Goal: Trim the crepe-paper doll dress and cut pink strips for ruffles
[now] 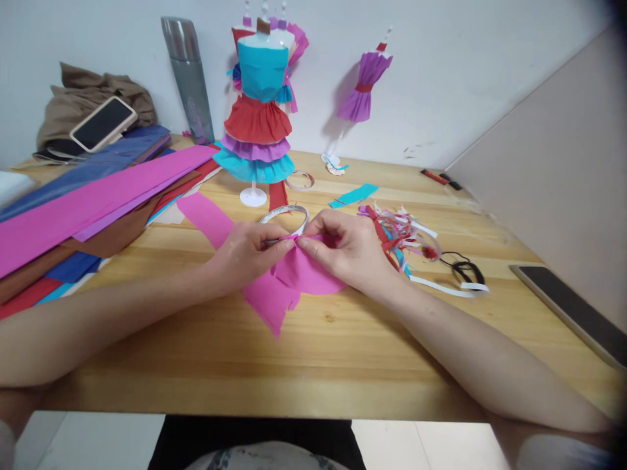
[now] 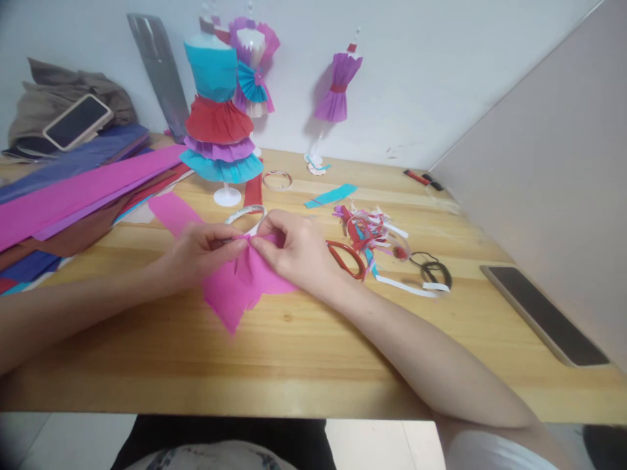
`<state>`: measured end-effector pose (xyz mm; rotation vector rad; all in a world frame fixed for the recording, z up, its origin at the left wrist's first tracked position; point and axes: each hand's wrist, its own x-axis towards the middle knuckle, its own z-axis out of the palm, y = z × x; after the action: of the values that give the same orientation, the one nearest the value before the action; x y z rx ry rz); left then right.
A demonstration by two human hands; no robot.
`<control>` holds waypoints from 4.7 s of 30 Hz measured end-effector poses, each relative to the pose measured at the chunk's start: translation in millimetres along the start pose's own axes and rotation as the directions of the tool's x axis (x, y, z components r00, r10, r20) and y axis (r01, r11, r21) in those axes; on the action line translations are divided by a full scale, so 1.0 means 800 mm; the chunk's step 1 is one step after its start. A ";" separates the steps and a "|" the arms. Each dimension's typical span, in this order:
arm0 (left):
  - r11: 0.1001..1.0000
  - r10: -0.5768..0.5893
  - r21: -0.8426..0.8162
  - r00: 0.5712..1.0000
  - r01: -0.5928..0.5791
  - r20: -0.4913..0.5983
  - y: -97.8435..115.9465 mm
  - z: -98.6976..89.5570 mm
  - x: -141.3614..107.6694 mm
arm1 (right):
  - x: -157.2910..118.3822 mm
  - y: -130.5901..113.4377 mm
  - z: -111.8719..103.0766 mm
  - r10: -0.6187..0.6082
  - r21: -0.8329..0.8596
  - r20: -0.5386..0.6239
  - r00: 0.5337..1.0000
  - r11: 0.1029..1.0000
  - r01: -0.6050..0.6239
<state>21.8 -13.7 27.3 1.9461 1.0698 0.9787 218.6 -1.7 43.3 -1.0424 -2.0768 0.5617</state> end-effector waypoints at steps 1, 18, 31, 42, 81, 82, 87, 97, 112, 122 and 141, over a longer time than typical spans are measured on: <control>1.000 -0.002 0.008 1.000 0.002 -0.004 0.000 0.000 0.000 | 0.000 0.000 0.000 0.003 -0.001 -0.001 1.000 1.000 -0.003; 0.999 -0.033 -0.023 0.999 0.034 0.041 -0.001 0.001 -0.003 | 0.003 -0.004 -0.006 0.034 -0.013 0.008 0.999 0.999 -0.034; 0.997 0.007 0.076 0.995 -0.015 0.102 0.001 -0.004 0.000 | 0.003 0.006 -0.008 -0.067 -0.107 0.095 0.993 0.991 0.077; 0.972 0.190 0.189 0.941 -0.140 -0.280 -0.003 -0.010 0.003 | 0.011 0.015 -0.007 0.143 0.103 -0.041 0.989 0.985 -0.138; 0.963 0.260 0.158 0.901 -0.218 -0.346 0.007 -0.024 0.006 | 0.019 0.021 -0.020 0.191 0.141 0.046 0.980 0.970 -0.196; 0.949 0.292 0.199 0.915 -0.243 -0.278 0.012 -0.025 0.005 | 0.018 0.019 -0.020 0.174 0.130 0.057 0.983 0.975 -0.181; 0.935 0.261 0.277 0.960 -0.224 -0.103 0.025 -0.018 0.001 | 0.008 0.000 -0.022 0.065 0.064 0.107 0.992 0.995 -0.072; 0.876 0.322 0.405 0.943 -0.262 -0.087 0.009 -0.010 -0.004 | -0.002 -0.013 -0.024 -0.145 -0.191 0.072 0.987 0.969 0.157; 0.949 0.203 0.267 0.972 -0.166 -0.118 0.012 -0.014 0.002 | -0.011 -0.005 -0.009 -0.181 -0.438 -0.059 0.982 0.888 0.137; 0.999 0.015 0.040 0.998 -0.012 -0.064 0.013 -0.016 0.001 | -0.008 -0.013 -0.018 -0.153 -0.368 -0.060 0.986 0.922 0.120; 1.000 -0.003 0.000 1.000 0.003 -0.012 0.011 -0.016 0.000 | -0.001 -0.025 -0.033 0.001 -0.188 0.092 0.996 0.982 0.016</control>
<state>13.8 -14.2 40.7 1.9403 1.0791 0.9893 229.1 -12.3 72.8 -1.1340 -2.2480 0.4216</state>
